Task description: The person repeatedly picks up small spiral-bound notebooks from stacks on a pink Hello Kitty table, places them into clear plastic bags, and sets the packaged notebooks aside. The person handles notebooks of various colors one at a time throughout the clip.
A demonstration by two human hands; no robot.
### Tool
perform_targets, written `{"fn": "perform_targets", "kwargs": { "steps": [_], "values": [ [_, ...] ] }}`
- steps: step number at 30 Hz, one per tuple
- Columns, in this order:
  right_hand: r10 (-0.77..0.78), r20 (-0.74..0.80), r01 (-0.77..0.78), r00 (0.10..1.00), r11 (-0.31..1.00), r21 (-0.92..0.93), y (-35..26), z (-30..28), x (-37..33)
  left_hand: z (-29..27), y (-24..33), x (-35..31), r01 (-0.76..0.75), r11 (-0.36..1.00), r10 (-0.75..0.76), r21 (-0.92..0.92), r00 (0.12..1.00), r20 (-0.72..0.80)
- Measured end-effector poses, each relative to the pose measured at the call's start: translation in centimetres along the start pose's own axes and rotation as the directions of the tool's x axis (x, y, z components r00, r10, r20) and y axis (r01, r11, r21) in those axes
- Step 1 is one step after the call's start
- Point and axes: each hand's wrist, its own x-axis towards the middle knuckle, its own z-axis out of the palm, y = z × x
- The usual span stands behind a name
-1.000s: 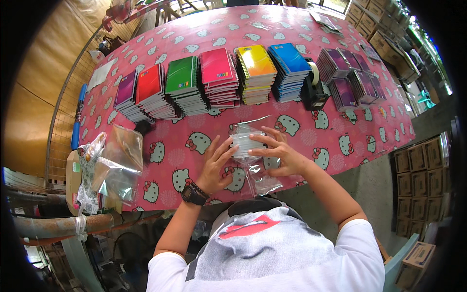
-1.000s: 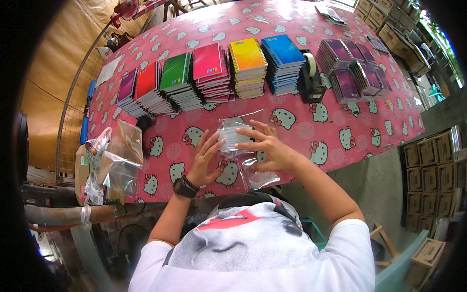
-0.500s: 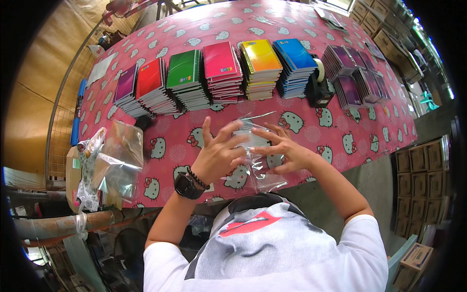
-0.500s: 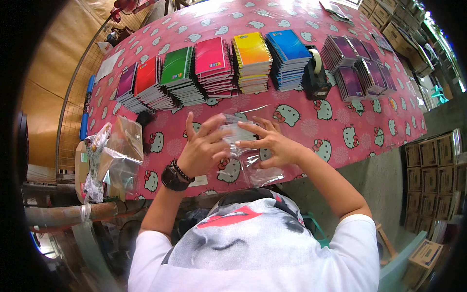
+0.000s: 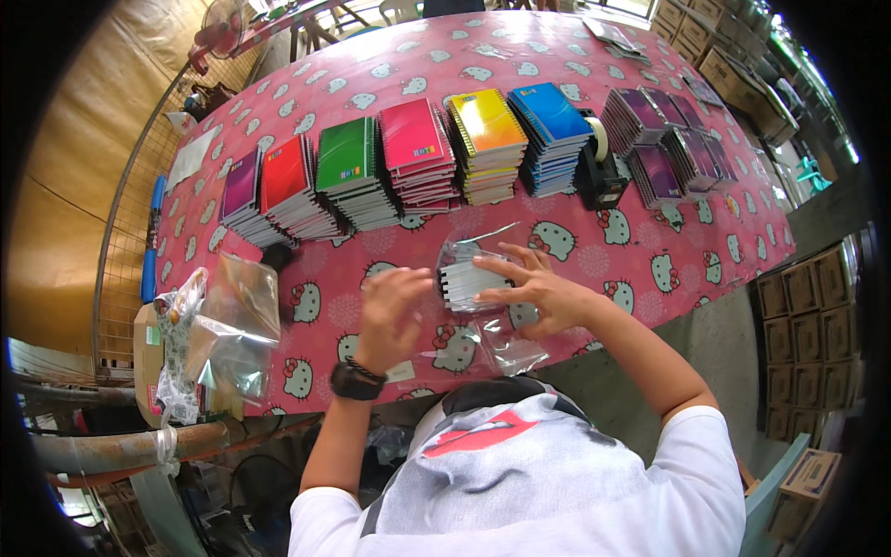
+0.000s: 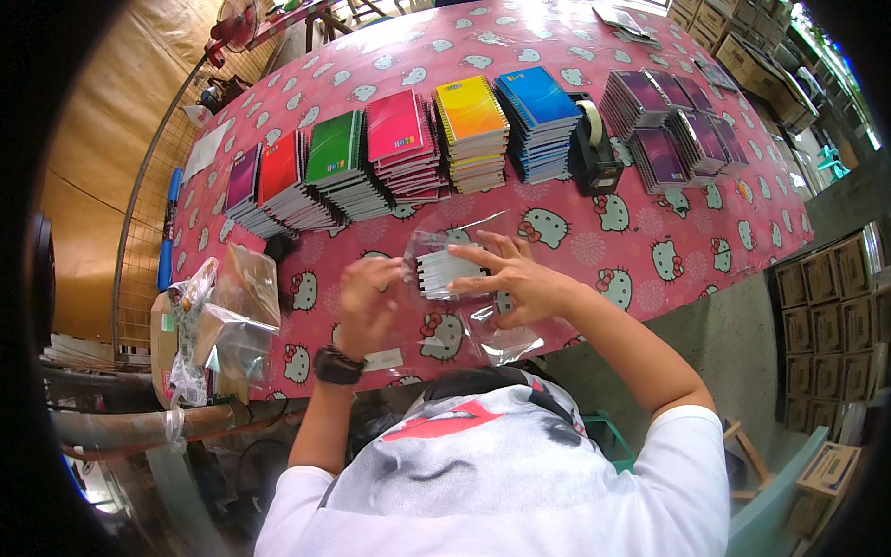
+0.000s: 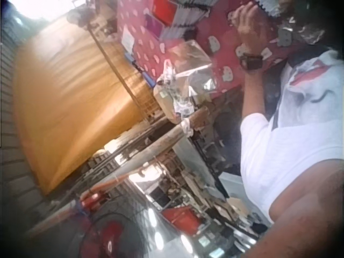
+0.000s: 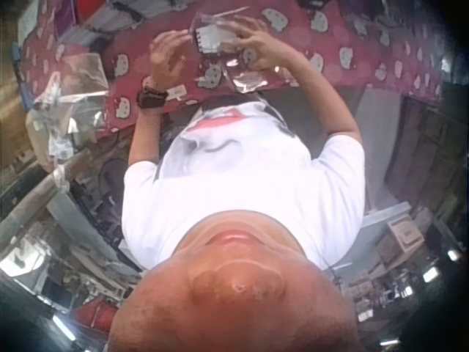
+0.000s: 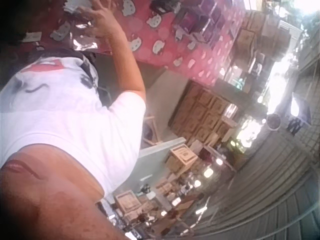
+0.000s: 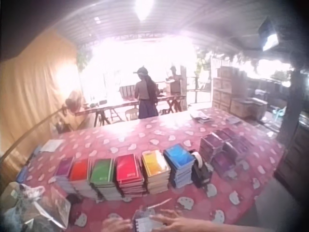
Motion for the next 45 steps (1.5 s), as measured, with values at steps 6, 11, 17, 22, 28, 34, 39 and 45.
{"fn": "perform_targets", "kwargs": {
  "steps": [6,11,17,22,28,34,39,45],
  "values": [
    [0.024,0.036,-0.022,0.999,0.999,-0.043,-0.2,-0.1,-0.2,2.5,-0.9,-1.1,-0.018,0.997,-0.007,0.081,0.954,0.298],
    [0.006,0.088,0.000,0.996,0.997,-0.074,0.1,-0.9,0.5,3.3,0.0,0.2,-0.039,0.995,0.001,0.094,0.927,0.374],
    [0.182,0.070,-0.165,0.981,0.583,0.796,5.7,0.5,2.0,3.5,0.7,0.9,-0.064,0.984,-0.004,0.166,0.924,0.381],
    [0.554,-0.179,-0.299,0.813,0.661,0.689,6.6,1.7,2.3,5.0,0.3,-0.1,0.020,0.998,-0.040,0.065,0.947,0.318],
    [0.554,-0.815,-0.573,0.172,0.729,0.375,19.1,-6.0,-8.1,4.8,0.1,0.3,-0.001,1.000,0.004,-0.009,0.943,0.332],
    [0.799,-0.582,-0.709,0.152,0.499,0.499,22.7,-7.4,-7.0,4.6,0.1,0.2,0.015,1.000,-0.009,-0.015,0.942,0.335],
    [0.737,-0.626,-0.366,0.255,0.673,0.643,19.6,-5.5,-8.2,4.6,-0.3,-0.3,0.031,0.999,-0.023,-0.018,0.947,0.320],
    [0.964,-0.186,-0.157,0.189,0.216,0.964,21.5,-2.1,-10.8,4.9,-0.1,0.1,-0.001,1.000,0.003,-0.006,0.948,0.319]
  ]
}}
